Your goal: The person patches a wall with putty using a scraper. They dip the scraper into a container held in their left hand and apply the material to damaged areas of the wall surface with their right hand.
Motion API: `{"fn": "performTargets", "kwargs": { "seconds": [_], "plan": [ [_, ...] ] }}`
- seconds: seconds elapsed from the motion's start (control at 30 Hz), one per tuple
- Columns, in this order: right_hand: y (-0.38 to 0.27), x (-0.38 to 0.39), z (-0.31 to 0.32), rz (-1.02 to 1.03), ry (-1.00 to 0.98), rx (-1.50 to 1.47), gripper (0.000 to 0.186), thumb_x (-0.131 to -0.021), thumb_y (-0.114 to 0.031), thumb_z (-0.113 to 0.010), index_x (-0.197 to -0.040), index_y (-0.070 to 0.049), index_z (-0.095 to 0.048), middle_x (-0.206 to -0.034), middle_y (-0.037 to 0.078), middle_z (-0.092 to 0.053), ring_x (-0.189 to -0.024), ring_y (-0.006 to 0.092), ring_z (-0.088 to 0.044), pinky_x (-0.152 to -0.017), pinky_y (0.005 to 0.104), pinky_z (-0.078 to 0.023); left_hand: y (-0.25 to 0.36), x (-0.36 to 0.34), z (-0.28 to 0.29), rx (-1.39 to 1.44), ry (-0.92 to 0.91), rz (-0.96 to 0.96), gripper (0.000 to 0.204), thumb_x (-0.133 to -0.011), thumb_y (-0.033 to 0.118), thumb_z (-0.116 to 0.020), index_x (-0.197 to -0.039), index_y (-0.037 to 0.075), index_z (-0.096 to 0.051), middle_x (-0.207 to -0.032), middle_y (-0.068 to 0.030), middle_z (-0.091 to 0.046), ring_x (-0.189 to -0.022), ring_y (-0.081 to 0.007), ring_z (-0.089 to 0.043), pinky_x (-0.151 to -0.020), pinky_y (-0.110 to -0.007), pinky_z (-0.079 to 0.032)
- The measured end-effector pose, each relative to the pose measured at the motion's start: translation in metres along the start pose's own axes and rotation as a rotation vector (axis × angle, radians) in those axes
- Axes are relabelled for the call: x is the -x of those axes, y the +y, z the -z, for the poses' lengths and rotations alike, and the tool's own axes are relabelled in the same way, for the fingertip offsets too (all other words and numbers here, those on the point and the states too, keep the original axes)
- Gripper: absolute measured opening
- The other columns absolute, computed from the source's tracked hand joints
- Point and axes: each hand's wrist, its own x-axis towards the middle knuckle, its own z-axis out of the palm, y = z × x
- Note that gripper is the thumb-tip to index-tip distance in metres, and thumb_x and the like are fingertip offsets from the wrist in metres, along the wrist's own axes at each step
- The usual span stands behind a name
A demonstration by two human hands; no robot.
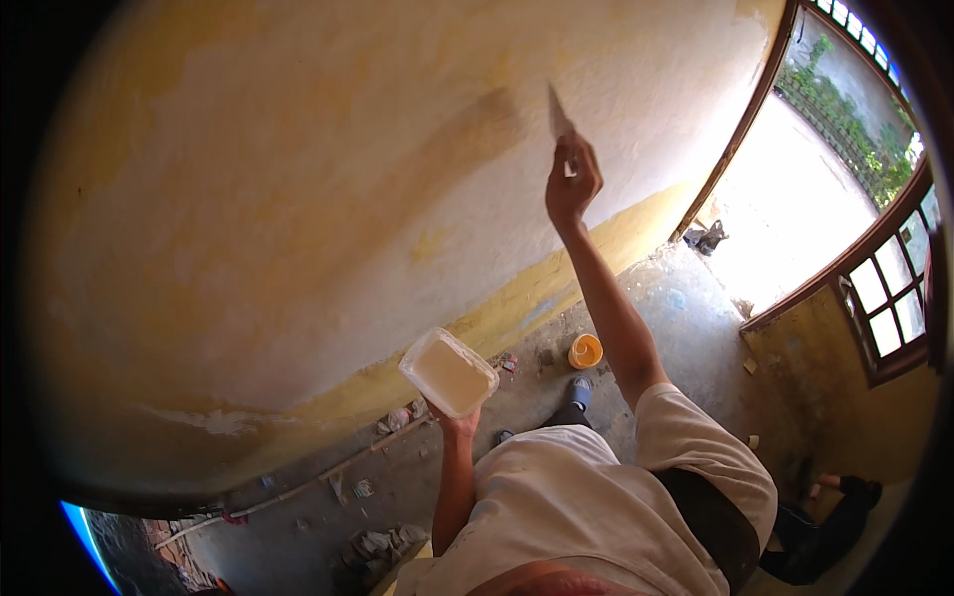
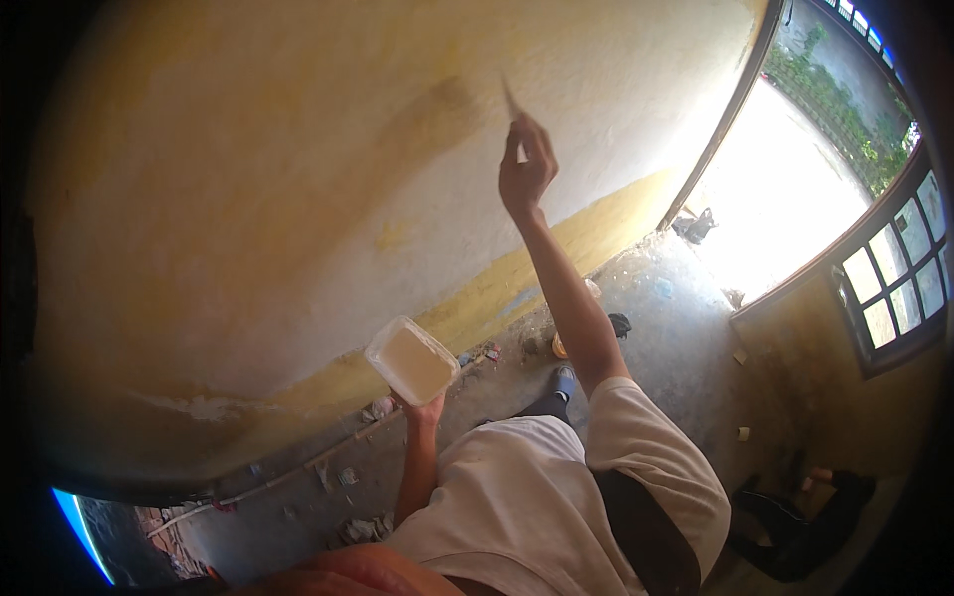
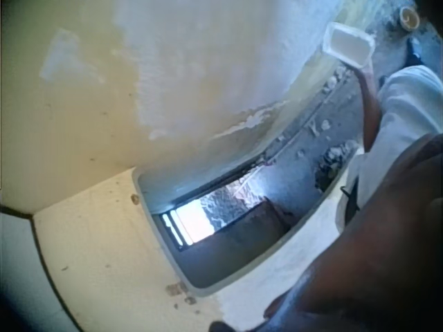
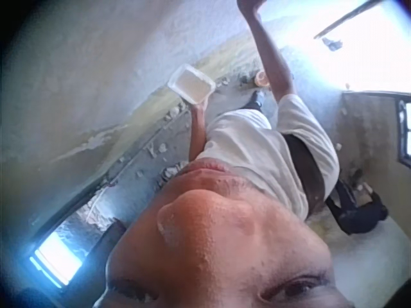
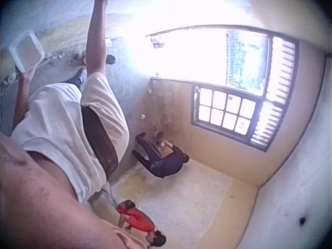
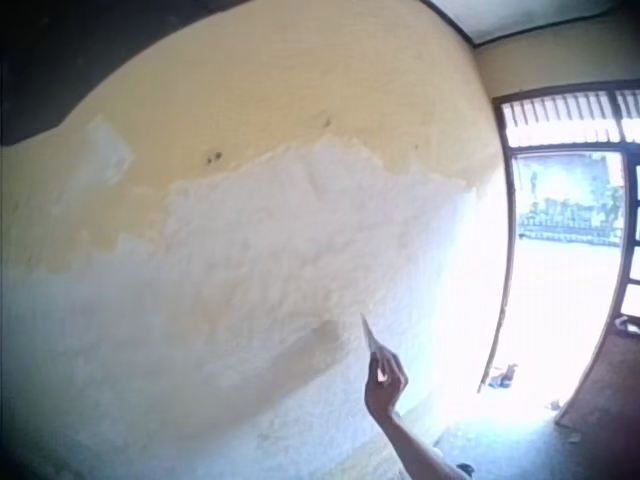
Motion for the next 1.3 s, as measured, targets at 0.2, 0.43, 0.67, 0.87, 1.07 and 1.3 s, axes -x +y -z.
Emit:
{"fn": "performTargets", "kwargs": {
  "seconds": [0.2, 0.43, 0.67, 0.87, 1.07, 1.3],
  "plan": [
    [0.029, 0.003, -0.035, 0.091, 0.104, 0.110, 0.033, -0.086, -0.006, -0.067, -0.119, -0.013, -0.071, -0.097, 0.009, -0.069, -0.073, 0.0224, -0.065, -0.065, 0.0310, -0.052, 0.005, 0.002, 0.010, -0.022, 0.003, -0.020, 0.058, -0.096, 0.058, -0.044, -0.141, 0.021, -0.048, -0.138, 0.0022, -0.055, -0.127, -0.0214, -0.051, -0.108, -0.048, -0.038],
    [-0.075, 0.119, -0.029, 0.465, -0.534, -0.236, 0.034, -0.080, 0.001, -0.070, -0.112, -0.012, -0.072, -0.108, 0.007, -0.071, -0.085, 0.0202, -0.072, -0.066, 0.0298, -0.059, -0.006, -0.012, -0.014, -0.094, -0.038, 0.013, 0.052, -0.096, 0.054, -0.047, -0.136, 0.022, -0.054, -0.131, 0.0028, -0.059, -0.123, -0.0191, -0.054, -0.106, -0.044, -0.041],
    [0.041, -0.007, 0.008, -0.050, 0.139, 0.152, 0.021, -0.093, -0.001, -0.055, -0.112, -0.002, -0.065, -0.105, 0.018, -0.070, -0.094, 0.0355, -0.068, -0.081, 0.0407, -0.053, -0.002, -0.004, -0.009, -0.039, -0.016, 0.075, 0.050, -0.097, 0.053, -0.046, -0.134, 0.021, -0.054, -0.130, 0.0018, -0.060, -0.122, -0.0208, -0.054, -0.107, -0.044, -0.039],
    [0.000, 0.057, -0.041, -0.106, -0.171, 0.138, 0.058, -0.084, 0.000, -0.060, -0.140, -0.013, -0.052, -0.094, 0.016, -0.070, -0.070, 0.0322, -0.068, -0.063, 0.0390, -0.053, 0.005, 0.006, -0.013, -0.097, -0.030, 0.005, 0.051, -0.098, 0.054, -0.044, -0.135, 0.020, -0.053, -0.130, 0.0015, -0.059, -0.121, -0.0213, -0.053, -0.106, -0.046, -0.039],
    [-0.110, 0.161, -0.037, 0.299, -0.703, -0.360, 0.056, -0.080, 0.005, -0.063, -0.133, -0.012, -0.059, -0.107, 0.012, -0.071, -0.075, 0.0289, -0.071, -0.060, 0.0383, -0.058, 0.006, -0.002, -0.005, -0.092, 0.066, 0.018, 0.054, -0.097, 0.056, -0.043, -0.137, 0.021, -0.051, -0.133, 0.0013, -0.057, -0.125, -0.0215, -0.052, -0.108, -0.047, -0.038],
    [0.003, 0.049, 0.014, -0.269, -0.235, 0.207, 0.042, -0.085, 0.000, -0.060, -0.127, -0.004, -0.063, -0.093, 0.015, -0.072, -0.071, 0.0225, -0.068, -0.067, 0.0343, -0.054, 0.015, 0.010, 0.000, -0.029, 0.023, -0.061, 0.053, -0.097, 0.054, -0.044, -0.139, 0.021, -0.050, -0.135, 0.0015, -0.057, -0.125, -0.0219, -0.052, -0.108, -0.047, -0.039]
  ]
}}
